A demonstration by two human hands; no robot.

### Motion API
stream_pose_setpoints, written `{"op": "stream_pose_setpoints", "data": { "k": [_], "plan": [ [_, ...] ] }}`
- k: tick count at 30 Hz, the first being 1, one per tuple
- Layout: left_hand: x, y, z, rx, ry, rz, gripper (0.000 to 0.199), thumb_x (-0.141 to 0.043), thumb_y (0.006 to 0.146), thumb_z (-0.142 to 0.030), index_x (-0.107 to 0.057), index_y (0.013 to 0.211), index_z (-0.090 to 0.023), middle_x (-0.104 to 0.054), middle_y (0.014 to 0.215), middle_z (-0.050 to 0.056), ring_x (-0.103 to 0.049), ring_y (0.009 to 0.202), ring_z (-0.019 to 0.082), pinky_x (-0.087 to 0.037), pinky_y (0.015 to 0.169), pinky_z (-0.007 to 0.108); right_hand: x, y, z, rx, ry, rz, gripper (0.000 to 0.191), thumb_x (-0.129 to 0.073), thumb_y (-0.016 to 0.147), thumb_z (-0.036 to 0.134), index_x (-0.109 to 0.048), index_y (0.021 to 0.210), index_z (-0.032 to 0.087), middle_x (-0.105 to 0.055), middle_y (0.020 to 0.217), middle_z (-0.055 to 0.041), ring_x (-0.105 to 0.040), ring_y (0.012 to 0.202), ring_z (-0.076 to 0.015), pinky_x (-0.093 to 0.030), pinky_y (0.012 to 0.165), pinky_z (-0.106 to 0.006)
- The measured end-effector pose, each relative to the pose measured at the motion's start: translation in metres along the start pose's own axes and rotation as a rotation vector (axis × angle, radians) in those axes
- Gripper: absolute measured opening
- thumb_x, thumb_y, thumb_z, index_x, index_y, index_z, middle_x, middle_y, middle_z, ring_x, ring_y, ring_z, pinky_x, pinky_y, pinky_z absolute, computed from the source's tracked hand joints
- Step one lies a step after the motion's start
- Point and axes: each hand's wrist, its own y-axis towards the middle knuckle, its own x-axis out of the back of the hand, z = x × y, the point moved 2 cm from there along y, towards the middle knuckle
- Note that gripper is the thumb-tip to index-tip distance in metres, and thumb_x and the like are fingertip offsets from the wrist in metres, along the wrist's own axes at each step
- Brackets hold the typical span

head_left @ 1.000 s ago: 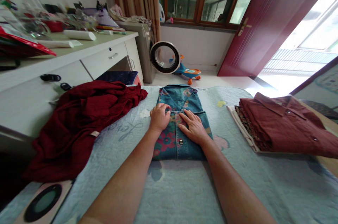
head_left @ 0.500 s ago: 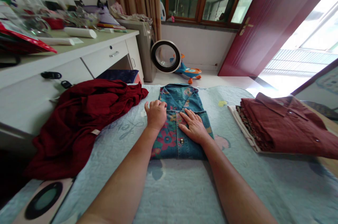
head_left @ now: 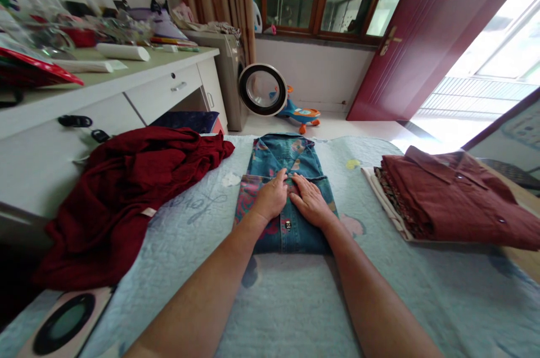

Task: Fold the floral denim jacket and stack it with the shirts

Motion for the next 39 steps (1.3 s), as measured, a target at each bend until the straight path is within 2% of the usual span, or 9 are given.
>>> {"op": "stream_pose_setpoints", "data": {
  "k": [5,9,14,17,23,30,35,37,39],
  "plan": [
    [-0.006,0.001,0.004,-0.129,0.127,0.014,0.041,-0.034,0.098,-0.024,-0.051,0.134,-0.013,-0.055,0.14,0.011,-0.048,0.132,0.018,-0.033,0.114,0.032,-0.001,0.001,-0.007,-0.02,-0.063,0.015,0.058,-0.028,0.1,0.047,-0.035,0.149,0.016,-0.031,0.157,-0.0102,-0.024,0.146,-0.0188,-0.021,0.118,-0.039],
    [-0.008,-0.002,0.003,-0.135,0.225,0.061,0.049,-0.034,0.099,-0.036,-0.044,0.141,-0.013,-0.047,0.147,0.012,-0.039,0.139,0.02,-0.028,0.117,0.036,0.002,0.001,-0.011,-0.123,-0.156,0.017,0.059,-0.026,0.1,0.048,-0.035,0.149,0.016,-0.031,0.157,-0.0088,-0.025,0.146,-0.0206,-0.02,0.118,-0.042],
    [-0.007,-0.007,-0.002,-0.023,0.279,0.132,0.051,-0.031,0.1,-0.042,-0.036,0.147,-0.025,-0.037,0.154,0.008,-0.031,0.143,0.025,-0.017,0.116,0.06,0.005,0.001,-0.015,-0.231,-0.203,0.032,0.061,-0.025,0.1,0.049,-0.036,0.149,0.015,-0.03,0.157,-0.0076,-0.025,0.146,-0.0213,-0.02,0.118,-0.043],
    [-0.007,-0.008,-0.003,0.015,0.303,0.146,0.051,-0.028,0.1,-0.045,-0.034,0.148,-0.03,-0.034,0.156,0.006,-0.027,0.145,0.027,-0.012,0.113,0.069,0.005,0.002,-0.016,-0.274,-0.232,0.024,0.063,-0.025,0.1,0.051,-0.036,0.149,0.013,-0.03,0.158,-0.0088,-0.023,0.146,-0.022,-0.017,0.118,-0.042],
    [-0.006,-0.008,-0.003,0.03,0.319,0.154,0.052,-0.029,0.099,-0.048,-0.031,0.149,-0.034,-0.032,0.157,0.003,-0.024,0.145,0.03,-0.013,0.109,0.073,0.005,0.002,-0.02,-0.378,-0.248,0.015,0.065,-0.025,0.099,0.053,-0.036,0.148,0.012,-0.025,0.159,-0.0105,-0.02,0.147,-0.0244,-0.015,0.118,-0.043],
    [-0.005,-0.008,-0.003,0.029,0.324,0.17,0.053,-0.028,0.099,-0.047,-0.029,0.15,-0.033,-0.031,0.158,0.003,-0.022,0.146,0.032,-0.013,0.109,0.074,0.003,0.001,-0.026,-0.443,-0.206,-0.085,0.067,-0.032,0.097,0.052,-0.037,0.146,0.007,-0.028,0.157,-0.0166,-0.022,0.146,-0.029,-0.02,0.116,-0.042],
    [-0.004,-0.008,-0.004,0.034,0.321,0.177,0.054,-0.026,0.099,-0.048,-0.028,0.15,-0.032,-0.031,0.158,0.004,-0.022,0.146,0.032,-0.013,0.109,0.074,0.008,-0.001,-0.027,-0.35,-0.135,-0.332,0.065,-0.046,0.091,0.039,-0.037,0.144,0.001,-0.035,0.152,-0.0224,-0.029,0.142,-0.031,-0.024,0.114,-0.044],
    [-0.004,-0.007,-0.004,0.039,0.317,0.178,0.054,-0.025,0.099,-0.05,-0.029,0.15,-0.033,-0.031,0.158,0.004,-0.022,0.146,0.031,-0.012,0.109,0.073,0.013,-0.002,-0.023,-0.219,-0.074,-0.458,0.053,-0.046,0.089,0.03,-0.047,0.136,0.006,-0.046,0.144,-0.019,-0.038,0.135,-0.0273,-0.029,0.112,-0.041],
    [-0.004,-0.007,-0.004,0.041,0.313,0.177,0.055,-0.024,0.099,-0.052,-0.029,0.15,-0.034,-0.031,0.158,0.004,-0.022,0.146,0.031,-0.012,0.109,0.073,0.014,-0.003,-0.017,-0.087,-0.007,-0.508,0.037,-0.046,0.087,0.025,-0.06,0.12,0.014,-0.058,0.129,-0.0143,-0.049,0.123,-0.024,-0.035,0.108,-0.038]
  ]
}}
